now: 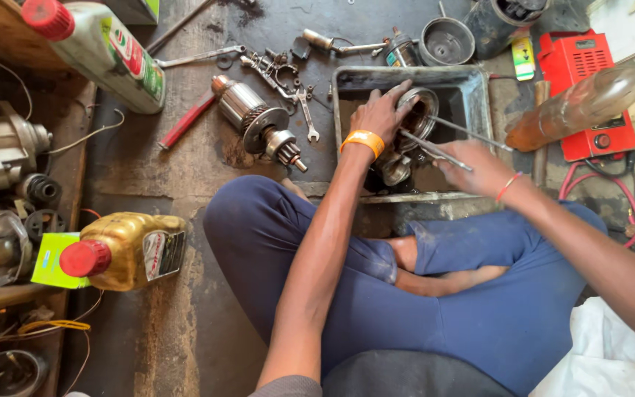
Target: The person sits on the floor and scrubs a cylindrical metal part inside a tray filled with dark liquid using a wire brush. The person repeatedly dips the part and brush into the liquid and scrubs the interior and exterior surfaces.
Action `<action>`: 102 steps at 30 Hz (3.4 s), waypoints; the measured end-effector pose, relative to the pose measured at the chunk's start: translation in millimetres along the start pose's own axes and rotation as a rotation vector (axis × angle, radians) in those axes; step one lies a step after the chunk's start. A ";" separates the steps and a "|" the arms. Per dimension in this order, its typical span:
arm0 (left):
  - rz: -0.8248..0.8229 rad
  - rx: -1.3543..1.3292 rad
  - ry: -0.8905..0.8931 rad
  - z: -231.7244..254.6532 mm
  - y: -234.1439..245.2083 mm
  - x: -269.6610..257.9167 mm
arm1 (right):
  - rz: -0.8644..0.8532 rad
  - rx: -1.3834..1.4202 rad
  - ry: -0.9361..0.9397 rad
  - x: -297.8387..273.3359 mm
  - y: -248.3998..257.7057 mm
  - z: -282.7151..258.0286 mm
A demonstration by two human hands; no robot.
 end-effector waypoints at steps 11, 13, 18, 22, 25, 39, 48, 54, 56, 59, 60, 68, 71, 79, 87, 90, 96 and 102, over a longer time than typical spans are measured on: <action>0.009 0.019 -0.008 -0.1 -4.9 -1.8 | 0.128 -0.163 -0.064 14.1 -19.1 0.6; 0.022 0.025 -0.017 0.3 -3.9 -0.9 | 0.101 -0.050 0.058 20.0 -19.3 15.1; 0.021 0.034 -0.014 2.4 -7.2 -1.1 | 0.150 -0.361 -0.135 4.6 -30.3 13.6; 0.011 0.034 -0.012 -0.9 1.0 3.6 | 0.219 0.033 0.004 4.4 -27.1 -9.2; -0.004 0.037 -0.026 -7.5 -5.5 -2.3 | 0.174 0.197 -0.086 -5.0 -21.0 -10.0; 0.051 0.037 0.116 12.9 -1.5 -9.3 | -0.043 0.152 -0.342 -85.5 -14.6 24.7; 0.140 -0.105 0.057 -17.8 0.8 4.3 | 0.014 0.188 -0.349 -28.9 -59.7 45.1; 0.234 -0.296 0.209 -32.8 3.9 21.2 | -0.132 0.159 -0.339 -58.9 -8.4 12.5; 0.280 -0.342 0.180 -36.6 11.8 25.6 | -0.040 0.157 -0.380 -68.4 32.2 -3.4; 0.266 -0.296 0.273 -43.2 6.7 25.4 | 0.040 0.088 -0.387 -80.2 81.3 -14.7; 0.283 -0.310 0.262 -45.2 6.4 23.5 | 0.062 0.058 -0.381 -76.5 87.3 -18.5; 0.242 -0.345 0.218 -38.9 5.8 17.3 | 0.018 -0.219 -0.234 24.6 36.5 -49.0; 0.294 -0.323 0.175 -33.1 -1.4 11.6 | -0.032 -0.253 -0.216 22.7 23.2 -66.8; 0.294 -0.297 0.188 -27.6 10.7 13.6 | 0.080 -0.467 -0.058 -2.5 34.5 -69.4; 0.177 -0.235 0.201 -15.0 13.4 11.6 | 0.148 -0.510 0.044 13.9 60.0 -50.7; 0.181 -0.202 0.138 -20.1 10.9 4.8 | 0.053 -0.505 0.067 7.5 46.2 -58.5; 0.146 -0.178 0.133 -17.4 9.7 8.6 | -0.101 -0.627 0.105 15.0 33.8 -63.9; 0.128 -0.184 0.126 -15.7 5.9 13.8 | -0.039 -0.635 0.150 5.0 39.7 -73.5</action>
Point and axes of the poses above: each hand's wrist, its own x-axis towards the middle knuckle, its own y-axis out of the back of the hand, z = x × y, the point moved 2 cm from there along x, towards the middle knuckle, and after that the axes turned 13 degrees about -x, right-handed, at the moved point
